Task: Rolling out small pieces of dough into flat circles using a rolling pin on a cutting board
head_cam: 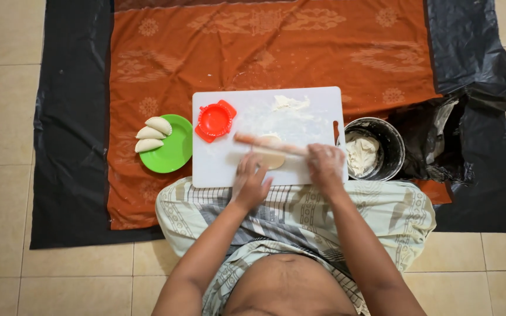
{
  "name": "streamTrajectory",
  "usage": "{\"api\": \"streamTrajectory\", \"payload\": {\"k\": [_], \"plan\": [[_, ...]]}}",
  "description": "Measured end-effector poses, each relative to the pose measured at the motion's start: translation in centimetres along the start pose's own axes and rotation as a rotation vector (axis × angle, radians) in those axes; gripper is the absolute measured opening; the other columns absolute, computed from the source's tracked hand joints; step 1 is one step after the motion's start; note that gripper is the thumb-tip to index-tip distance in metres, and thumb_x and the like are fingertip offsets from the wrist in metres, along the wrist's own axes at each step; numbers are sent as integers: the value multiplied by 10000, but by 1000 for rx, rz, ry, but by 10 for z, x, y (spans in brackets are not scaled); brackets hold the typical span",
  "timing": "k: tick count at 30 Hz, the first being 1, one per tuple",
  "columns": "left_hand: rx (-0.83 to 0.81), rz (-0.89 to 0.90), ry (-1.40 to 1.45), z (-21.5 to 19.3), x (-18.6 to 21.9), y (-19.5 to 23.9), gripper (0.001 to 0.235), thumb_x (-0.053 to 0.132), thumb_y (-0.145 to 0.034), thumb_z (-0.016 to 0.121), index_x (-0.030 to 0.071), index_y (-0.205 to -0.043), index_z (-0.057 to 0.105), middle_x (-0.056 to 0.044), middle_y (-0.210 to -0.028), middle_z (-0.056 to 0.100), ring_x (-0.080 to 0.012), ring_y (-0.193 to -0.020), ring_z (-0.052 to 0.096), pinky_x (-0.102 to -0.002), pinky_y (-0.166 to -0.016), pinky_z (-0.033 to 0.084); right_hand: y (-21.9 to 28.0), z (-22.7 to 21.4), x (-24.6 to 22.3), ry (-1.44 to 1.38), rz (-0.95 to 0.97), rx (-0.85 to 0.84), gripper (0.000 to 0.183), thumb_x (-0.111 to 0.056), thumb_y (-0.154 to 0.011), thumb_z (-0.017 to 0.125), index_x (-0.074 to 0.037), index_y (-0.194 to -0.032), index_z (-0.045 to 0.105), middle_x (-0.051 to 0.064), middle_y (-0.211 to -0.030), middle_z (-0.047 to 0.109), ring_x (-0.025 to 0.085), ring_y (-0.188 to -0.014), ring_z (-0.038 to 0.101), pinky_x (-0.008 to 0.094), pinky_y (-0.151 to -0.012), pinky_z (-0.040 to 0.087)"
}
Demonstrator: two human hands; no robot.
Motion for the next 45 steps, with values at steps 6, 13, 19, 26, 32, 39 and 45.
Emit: {"api": "streamTrajectory", "payload": {"k": [6, 13, 19, 26, 32, 39, 45], "plan": [[-311, 159, -199, 43, -31, -38, 554, 501, -861, 681, 118, -1261, 686, -248, -1339, 560, -473, -1375, 456, -624, -1140, 331, -16, -50, -5, -253, 125, 166, 426, -263, -903, 782, -225, -1310, 665, -51, -1186, 687, 198, -1162, 577, 406, -1079, 357], [-134, 463, -246, 37, -42, -60, 163, 257, -940, 513, 157, -976, 637, -108, -853, 671, -331, -879, 699, -452, -769, 524, 1, -52, 0, -466, 328, 116, 435, -223, -949, 739, -189, -1369, 636, 50, -1173, 661, 272, -1160, 586, 429, -1107, 328], [-468, 256, -254, 29, -25, -53, 595, 546, -824, 712, 175, -1281, 627, -196, -1375, 555, -418, -1368, 457, -510, -1043, 398, -2, -60, 1, -504, 373, 123, 418, -230, -946, 751, -211, -1352, 658, 47, -1127, 649, 263, -1146, 596, 409, -1115, 325], [-327, -154, 35, 12, -24, -71, 247, 290, -1046, 409, 148, -1005, 606, -160, -887, 694, -422, -984, 705, -512, -799, 543, 5, -56, -3, -563, 421, 104, 425, -203, -934, 776, -227, -1345, 671, 77, -1160, 644, 309, -1118, 595, 429, -1089, 377], [-258, -732, 615, -40, -3, -94, 282, 413, -1057, 477, 175, -1043, 628, -135, -803, 735, -328, -811, 752, -444, -743, 594, 0, -64, -4, -585, 386, 146, 410, -184, -948, 766, -187, -1347, 673, 102, -1149, 640, 326, -1106, 603, 420, -1084, 396], [-293, -919, 335, -19, -53, -24, 351, 326, -905, 719, 102, -1176, 708, -180, -859, 759, -361, -886, 754, -458, -737, 606, 5, -57, -2, -501, 220, 100, 409, -187, -902, 800, -149, -1294, 688, 66, -1085, 654, 278, -1070, 617, 411, -1062, 395], [381, -364, -17, -82, -35, -33, 334, 265, -1037, 503, 36, -1257, 607, -162, -1218, 618, -351, -1199, 597, -469, -1051, 460, 17, -29, -7, -176, -48, -133, 465, -268, -800, 805, -299, -1246, 678, -78, -1175, 721, 213, -1172, 599, 443, -1065, 402]]}}
Point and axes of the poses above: each hand's wrist, its own y-axis away from the middle knuckle, its own z-axis out of the palm, x = y × z, the point moved 2 cm from there along -y, towards the middle knuckle
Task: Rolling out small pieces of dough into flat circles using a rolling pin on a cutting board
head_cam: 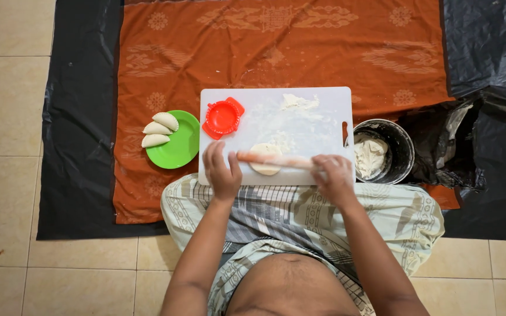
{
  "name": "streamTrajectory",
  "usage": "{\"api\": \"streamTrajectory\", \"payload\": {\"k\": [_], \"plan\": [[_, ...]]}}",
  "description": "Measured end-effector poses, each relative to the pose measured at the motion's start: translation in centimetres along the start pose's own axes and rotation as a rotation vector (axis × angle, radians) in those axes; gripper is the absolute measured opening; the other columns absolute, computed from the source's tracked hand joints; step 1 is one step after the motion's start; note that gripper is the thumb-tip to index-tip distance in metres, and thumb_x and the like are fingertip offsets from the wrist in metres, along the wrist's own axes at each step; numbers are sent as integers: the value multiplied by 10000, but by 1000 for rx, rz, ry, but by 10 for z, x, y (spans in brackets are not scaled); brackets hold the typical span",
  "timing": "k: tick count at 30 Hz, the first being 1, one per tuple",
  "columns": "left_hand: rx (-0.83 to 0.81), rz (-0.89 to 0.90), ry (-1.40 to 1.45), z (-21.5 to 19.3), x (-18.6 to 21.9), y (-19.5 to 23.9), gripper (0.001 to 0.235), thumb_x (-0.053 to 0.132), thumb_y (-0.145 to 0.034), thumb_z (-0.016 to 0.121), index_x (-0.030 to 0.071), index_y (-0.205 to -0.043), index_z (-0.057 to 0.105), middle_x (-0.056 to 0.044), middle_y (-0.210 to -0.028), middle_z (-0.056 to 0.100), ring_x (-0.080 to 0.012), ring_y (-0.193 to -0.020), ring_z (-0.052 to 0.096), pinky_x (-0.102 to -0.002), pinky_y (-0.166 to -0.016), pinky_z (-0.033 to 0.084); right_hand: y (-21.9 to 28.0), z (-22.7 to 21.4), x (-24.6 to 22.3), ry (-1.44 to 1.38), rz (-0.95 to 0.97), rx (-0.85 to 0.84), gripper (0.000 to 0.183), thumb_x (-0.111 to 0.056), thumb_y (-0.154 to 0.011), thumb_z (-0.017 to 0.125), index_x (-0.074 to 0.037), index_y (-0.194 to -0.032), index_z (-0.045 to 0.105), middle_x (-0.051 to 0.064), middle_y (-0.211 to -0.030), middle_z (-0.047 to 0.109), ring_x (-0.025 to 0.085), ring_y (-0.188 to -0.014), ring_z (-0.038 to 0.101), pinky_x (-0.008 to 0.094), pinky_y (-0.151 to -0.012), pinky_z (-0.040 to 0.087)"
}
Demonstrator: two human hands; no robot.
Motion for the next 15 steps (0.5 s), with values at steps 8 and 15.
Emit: {"api": "streamTrajectory", "payload": {"k": [8, 15], "plan": [[-273, 151, -198, 43, -18, -12, 708, 613, -988, 455, 27, -1359, 600, -333, -1449, 451, -531, -1447, 314, -613, -1182, 216, -57, 4, -62, 193, -106, -185, 491, -509, -888, 625, -277, -1321, 615, 3, -1297, 618, 295, -1261, 527, 493, -1012, 423], [-27, 301, -168, 94, -42, -78, 573, 541, -1005, 450, 39, -1204, 641, -246, -1309, 536, -504, -1380, 422, -567, -1154, 330, -148, 14, -57, 257, 88, -66, 530, -557, -1036, 481, -163, -1361, 623, 140, -1357, 542, 398, -1385, 418, 548, -1036, 415]]}}
Point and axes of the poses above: each hand's wrist, its own y-axis away from the middle knuckle, its own z-axis out of the palm, x = y × z, the point moved 2 cm from there along -y, towards the middle knuckle
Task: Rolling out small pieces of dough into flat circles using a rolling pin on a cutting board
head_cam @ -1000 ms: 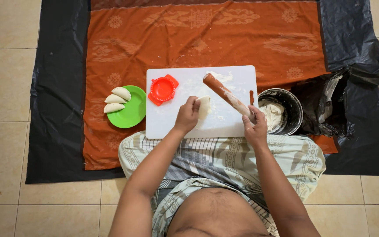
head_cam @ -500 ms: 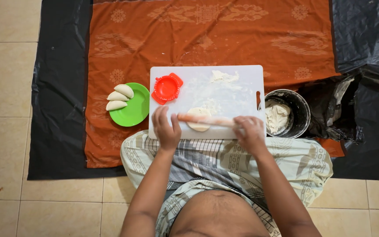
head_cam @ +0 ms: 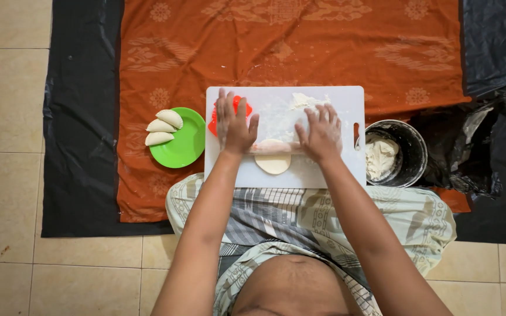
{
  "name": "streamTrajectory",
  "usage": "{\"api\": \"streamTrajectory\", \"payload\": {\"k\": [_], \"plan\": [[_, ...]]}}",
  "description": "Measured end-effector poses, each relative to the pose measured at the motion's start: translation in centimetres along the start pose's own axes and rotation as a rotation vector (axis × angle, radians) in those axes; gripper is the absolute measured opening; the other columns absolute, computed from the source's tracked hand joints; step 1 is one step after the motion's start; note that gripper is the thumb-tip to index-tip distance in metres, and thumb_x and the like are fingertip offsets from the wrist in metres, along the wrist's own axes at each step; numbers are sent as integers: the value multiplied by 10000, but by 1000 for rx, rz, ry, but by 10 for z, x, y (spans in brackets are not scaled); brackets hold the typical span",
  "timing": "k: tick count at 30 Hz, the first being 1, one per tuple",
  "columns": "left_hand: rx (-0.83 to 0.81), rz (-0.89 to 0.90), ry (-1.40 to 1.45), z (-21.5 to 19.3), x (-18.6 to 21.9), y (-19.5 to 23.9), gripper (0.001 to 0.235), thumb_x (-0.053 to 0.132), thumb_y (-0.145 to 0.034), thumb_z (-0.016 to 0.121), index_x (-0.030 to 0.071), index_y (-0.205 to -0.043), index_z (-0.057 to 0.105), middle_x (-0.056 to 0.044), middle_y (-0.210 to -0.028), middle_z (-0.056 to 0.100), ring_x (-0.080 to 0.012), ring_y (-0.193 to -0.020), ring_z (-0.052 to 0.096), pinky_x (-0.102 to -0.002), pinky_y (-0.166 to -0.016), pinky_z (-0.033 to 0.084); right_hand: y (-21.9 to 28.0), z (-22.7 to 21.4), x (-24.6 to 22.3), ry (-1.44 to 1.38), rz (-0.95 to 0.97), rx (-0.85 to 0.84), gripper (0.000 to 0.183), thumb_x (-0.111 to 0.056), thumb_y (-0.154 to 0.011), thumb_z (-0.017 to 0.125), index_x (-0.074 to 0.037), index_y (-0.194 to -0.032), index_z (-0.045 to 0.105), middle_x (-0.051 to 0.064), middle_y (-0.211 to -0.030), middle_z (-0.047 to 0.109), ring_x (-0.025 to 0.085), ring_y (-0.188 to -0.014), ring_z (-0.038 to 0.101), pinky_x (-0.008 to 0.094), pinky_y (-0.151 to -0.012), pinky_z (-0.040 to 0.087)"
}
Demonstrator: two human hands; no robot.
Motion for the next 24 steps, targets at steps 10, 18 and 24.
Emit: {"api": "streamTrajectory", "payload": {"k": [10, 18, 24], "plan": [[-197, -125, 63, -50, 29, 62, 647, 597, -1024, 350, 74, -1282, 632, -234, -1396, 516, -486, -1443, 365, -583, -1165, 291, 107, 13, -4, 87, -69, 32, 586, -585, -971, 452, -197, -1387, 595, 142, -1381, 548, 381, -1399, 449, 536, -1083, 380], [-134, -171, -10, -19, 13, 29, 691, 644, -990, 414, 68, -1321, 602, -274, -1443, 458, -510, -1476, 275, -602, -1186, 223, 46, 26, 7, 108, -20, -24, 609, -620, -996, 415, -191, -1376, 622, 149, -1418, 552, 388, -1435, 415, 541, -1102, 349], [-90, -140, -52, 21, -5, -14, 604, 553, -1001, 452, 48, -1298, 604, -261, -1402, 478, -490, -1481, 275, -567, -1195, 256, -29, 4, 9, -75, 35, 35, 557, -585, -1065, 395, -151, -1330, 625, 152, -1399, 523, 416, -1466, 330, 567, -1136, 318]]}}
Point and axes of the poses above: each hand's wrist, its own y-axis away from the middle knuckle, its own z-axis out of the palm, x = y × z, the point moved 2 cm from there along -y, towards the middle knuckle
